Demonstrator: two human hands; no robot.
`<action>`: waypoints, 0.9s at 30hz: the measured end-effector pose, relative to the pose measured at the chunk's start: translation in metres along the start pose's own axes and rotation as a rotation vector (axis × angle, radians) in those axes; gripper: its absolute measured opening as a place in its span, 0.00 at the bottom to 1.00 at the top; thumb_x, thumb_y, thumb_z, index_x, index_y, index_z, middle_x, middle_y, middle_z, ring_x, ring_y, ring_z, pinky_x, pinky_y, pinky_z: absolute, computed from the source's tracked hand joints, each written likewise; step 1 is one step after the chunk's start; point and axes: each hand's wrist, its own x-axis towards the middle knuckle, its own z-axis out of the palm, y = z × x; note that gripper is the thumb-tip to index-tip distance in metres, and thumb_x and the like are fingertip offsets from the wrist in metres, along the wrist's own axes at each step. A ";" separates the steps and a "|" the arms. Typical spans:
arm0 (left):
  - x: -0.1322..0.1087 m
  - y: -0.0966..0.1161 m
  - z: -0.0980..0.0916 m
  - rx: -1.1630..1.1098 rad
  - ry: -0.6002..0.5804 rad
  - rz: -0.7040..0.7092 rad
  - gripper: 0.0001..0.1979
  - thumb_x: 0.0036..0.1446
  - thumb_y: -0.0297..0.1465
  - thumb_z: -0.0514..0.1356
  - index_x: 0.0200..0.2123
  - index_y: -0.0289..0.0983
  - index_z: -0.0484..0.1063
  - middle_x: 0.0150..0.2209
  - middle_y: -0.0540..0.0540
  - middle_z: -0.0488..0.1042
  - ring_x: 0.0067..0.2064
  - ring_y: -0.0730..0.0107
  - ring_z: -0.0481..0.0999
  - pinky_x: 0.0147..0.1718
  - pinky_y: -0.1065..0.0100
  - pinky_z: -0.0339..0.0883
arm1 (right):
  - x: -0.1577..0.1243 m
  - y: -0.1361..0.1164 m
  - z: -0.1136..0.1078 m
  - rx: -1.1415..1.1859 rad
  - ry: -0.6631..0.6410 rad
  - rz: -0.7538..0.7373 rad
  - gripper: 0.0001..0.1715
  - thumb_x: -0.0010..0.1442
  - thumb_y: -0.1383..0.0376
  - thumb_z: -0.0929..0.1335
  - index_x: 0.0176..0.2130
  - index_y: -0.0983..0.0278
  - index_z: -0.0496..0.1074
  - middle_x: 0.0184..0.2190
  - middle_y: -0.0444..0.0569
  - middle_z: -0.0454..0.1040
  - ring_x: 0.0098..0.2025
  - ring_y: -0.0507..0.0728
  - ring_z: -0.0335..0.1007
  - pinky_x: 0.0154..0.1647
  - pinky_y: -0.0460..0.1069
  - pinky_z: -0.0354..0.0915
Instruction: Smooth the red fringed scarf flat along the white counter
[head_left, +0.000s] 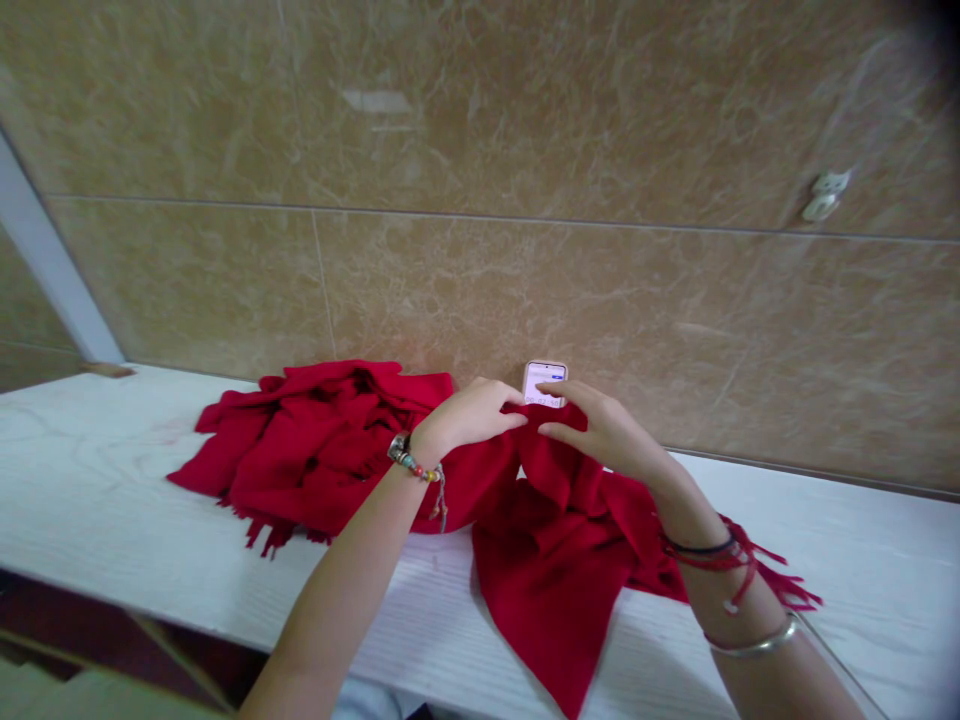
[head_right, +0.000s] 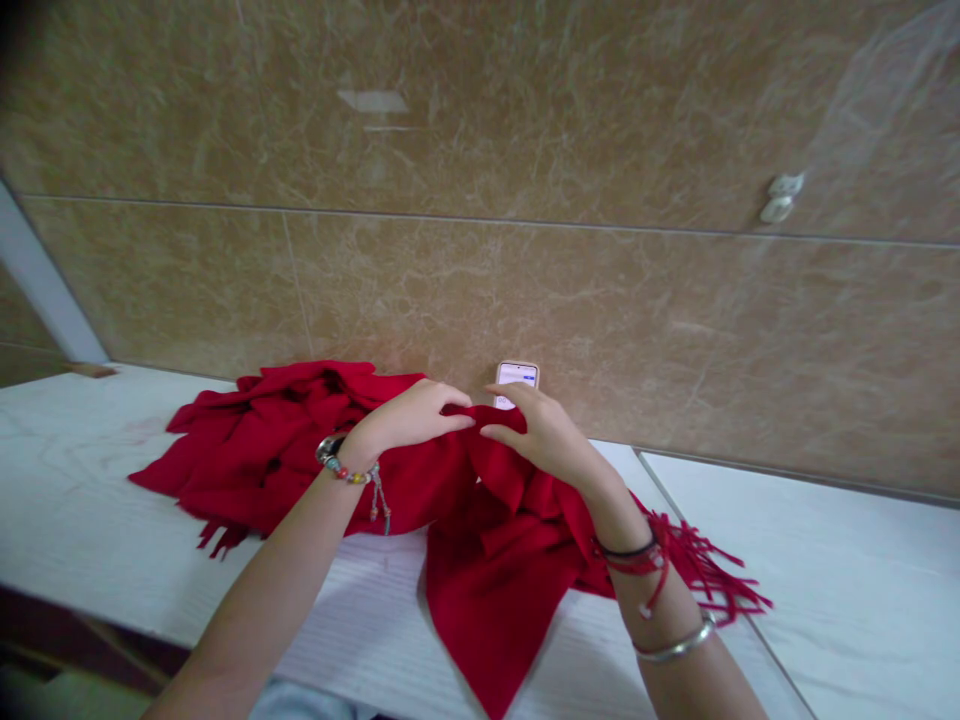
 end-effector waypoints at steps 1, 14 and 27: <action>0.000 0.002 0.001 0.002 -0.003 0.009 0.09 0.54 0.29 0.55 0.33 0.35 0.75 0.32 0.47 0.76 0.32 0.72 0.72 0.32 0.75 0.59 | 0.000 -0.005 0.003 0.015 -0.039 -0.006 0.17 0.51 0.63 0.66 0.42 0.63 0.71 0.41 0.52 0.74 0.42 0.59 0.70 0.42 0.52 0.64; -0.005 -0.005 -0.011 -0.129 -0.135 0.008 0.04 0.49 0.26 0.57 0.28 0.33 0.73 0.26 0.52 0.72 0.28 0.75 0.68 0.29 0.75 0.57 | 0.002 -0.005 -0.001 0.103 0.226 0.189 0.10 0.53 0.61 0.64 0.28 0.63 0.72 0.25 0.47 0.75 0.27 0.55 0.69 0.29 0.48 0.62; -0.006 -0.003 0.002 0.297 0.280 -0.185 0.06 0.51 0.27 0.58 0.25 0.38 0.75 0.54 0.43 0.62 0.58 0.54 0.53 0.54 0.46 0.43 | 0.001 0.003 -0.004 -0.159 0.116 0.035 0.06 0.53 0.66 0.65 0.27 0.62 0.72 0.32 0.50 0.67 0.36 0.57 0.66 0.39 0.53 0.63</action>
